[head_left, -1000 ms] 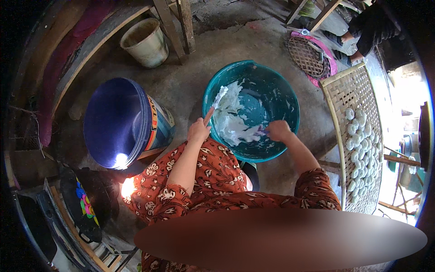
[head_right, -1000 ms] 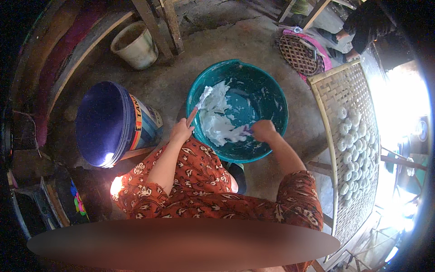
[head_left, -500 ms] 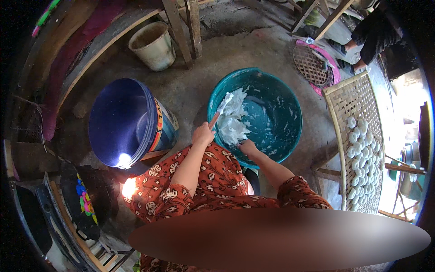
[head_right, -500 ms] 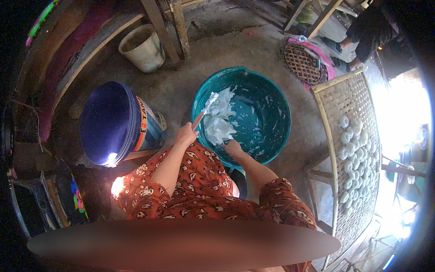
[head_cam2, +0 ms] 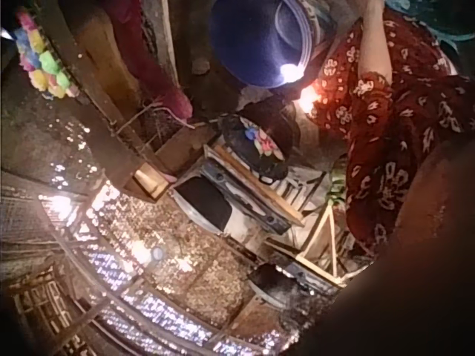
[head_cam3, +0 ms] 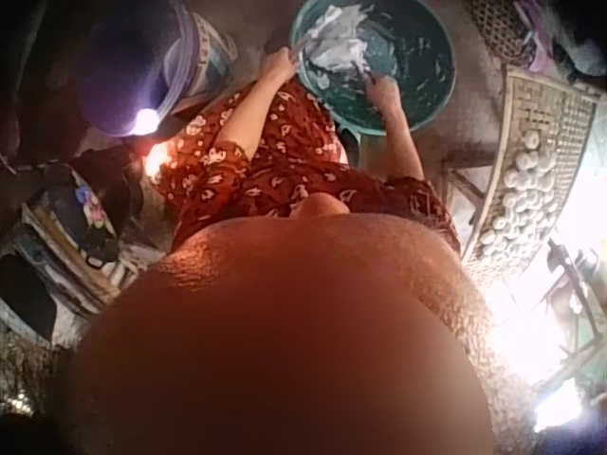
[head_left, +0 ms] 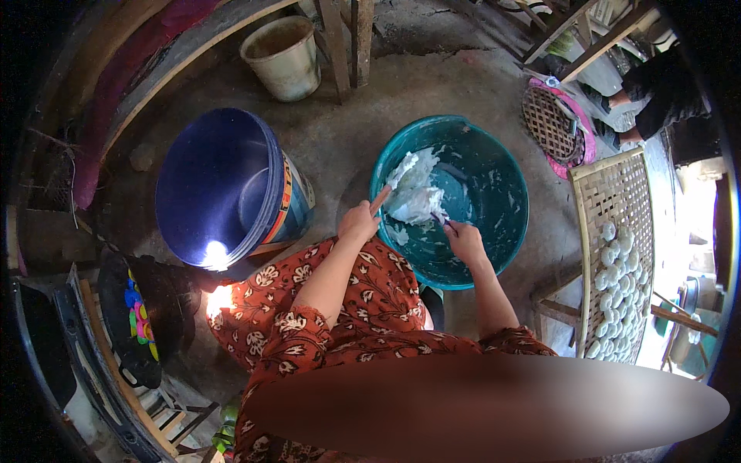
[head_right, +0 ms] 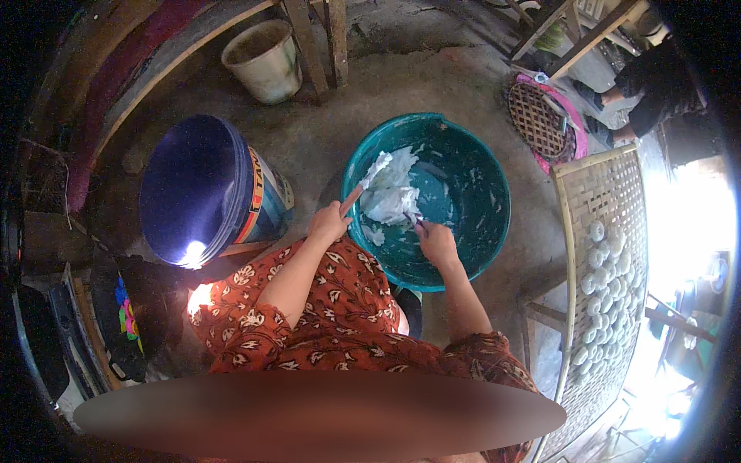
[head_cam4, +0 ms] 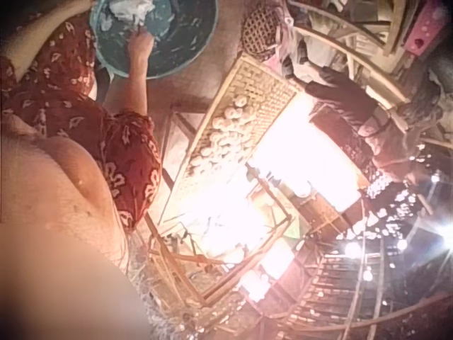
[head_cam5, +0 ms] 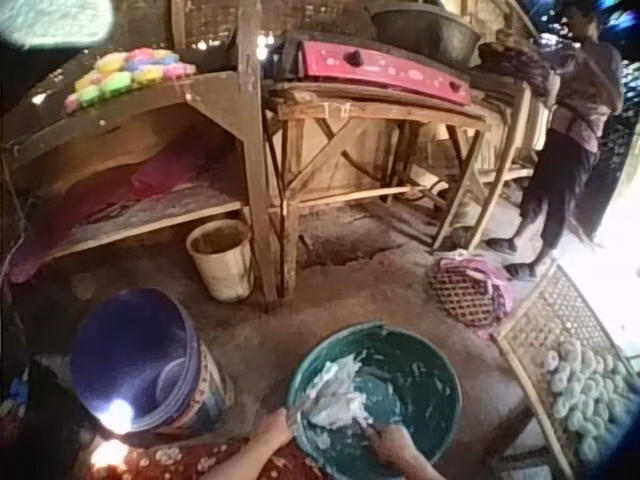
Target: The person scoops a white paste from a green basin using a spatula and fills small colorful plastic molds arranged on a woven tray. The person then uses a wooden tool to press the paste into the molds.
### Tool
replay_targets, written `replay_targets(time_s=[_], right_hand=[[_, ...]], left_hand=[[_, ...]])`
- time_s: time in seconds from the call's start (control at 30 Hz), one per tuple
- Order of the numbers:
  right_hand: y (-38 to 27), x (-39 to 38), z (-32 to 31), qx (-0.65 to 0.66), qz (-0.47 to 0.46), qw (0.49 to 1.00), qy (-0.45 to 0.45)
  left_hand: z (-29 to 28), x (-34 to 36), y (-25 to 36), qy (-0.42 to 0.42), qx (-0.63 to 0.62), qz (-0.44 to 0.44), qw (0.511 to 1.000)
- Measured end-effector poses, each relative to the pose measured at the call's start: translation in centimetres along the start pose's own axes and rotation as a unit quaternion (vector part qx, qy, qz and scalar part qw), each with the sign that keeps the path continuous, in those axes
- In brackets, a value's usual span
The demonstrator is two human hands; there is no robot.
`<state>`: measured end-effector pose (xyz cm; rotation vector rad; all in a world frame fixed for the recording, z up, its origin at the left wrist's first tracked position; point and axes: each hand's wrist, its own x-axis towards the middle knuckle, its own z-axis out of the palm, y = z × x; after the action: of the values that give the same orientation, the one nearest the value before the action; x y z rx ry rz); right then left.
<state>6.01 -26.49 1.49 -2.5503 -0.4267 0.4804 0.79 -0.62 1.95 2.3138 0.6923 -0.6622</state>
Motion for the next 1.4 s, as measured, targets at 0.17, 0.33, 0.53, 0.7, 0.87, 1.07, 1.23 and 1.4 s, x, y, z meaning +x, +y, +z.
replay_targets(time_s=[0.17, 0.33, 0.53, 0.7, 0.87, 1.07, 1.23, 1.4], right_hand=[[1.0, 2.7, 8.0, -0.115, 0.114, 0.981, -0.105], [4.1, 3.4, 12.7, -0.197, 0.001, 0.939, -0.282], [2.6, 1.2, 4.2, -0.273, -0.102, 0.888, -0.356], [5.6, 0.9, -7.1, -0.372, -0.067, 0.88, -0.287], [8.3, 5.5, -4.9, -0.322, -0.04, 0.94, -0.108], [2.5, 8.8, 6.0, -0.331, -0.232, 0.897, -0.178], [-1.6, 3.1, 7.6, -0.328, -0.268, 0.882, -0.207], [-3.0, 1.2, 0.8, -0.367, -0.187, 0.873, -0.261]], left_hand=[[0.0, 0.1, 0.0, -0.003, 0.005, 0.003, 1.0], [0.0, 0.2, 0.0, 0.0, 0.004, 0.001, 1.0], [0.4, 0.3, -0.3, 0.017, 0.004, 0.006, 1.0], [0.3, 0.2, -0.3, 0.011, 0.0, 0.01, 1.0], [0.0, 0.2, 0.0, 0.008, -0.002, -0.005, 1.0], [0.0, 0.3, -0.1, 0.01, -0.009, -0.007, 1.0], [0.1, 0.5, -0.1, 0.012, 0.013, 0.004, 1.0], [0.1, 0.2, -0.1, 0.024, 0.014, 0.005, 1.0]])
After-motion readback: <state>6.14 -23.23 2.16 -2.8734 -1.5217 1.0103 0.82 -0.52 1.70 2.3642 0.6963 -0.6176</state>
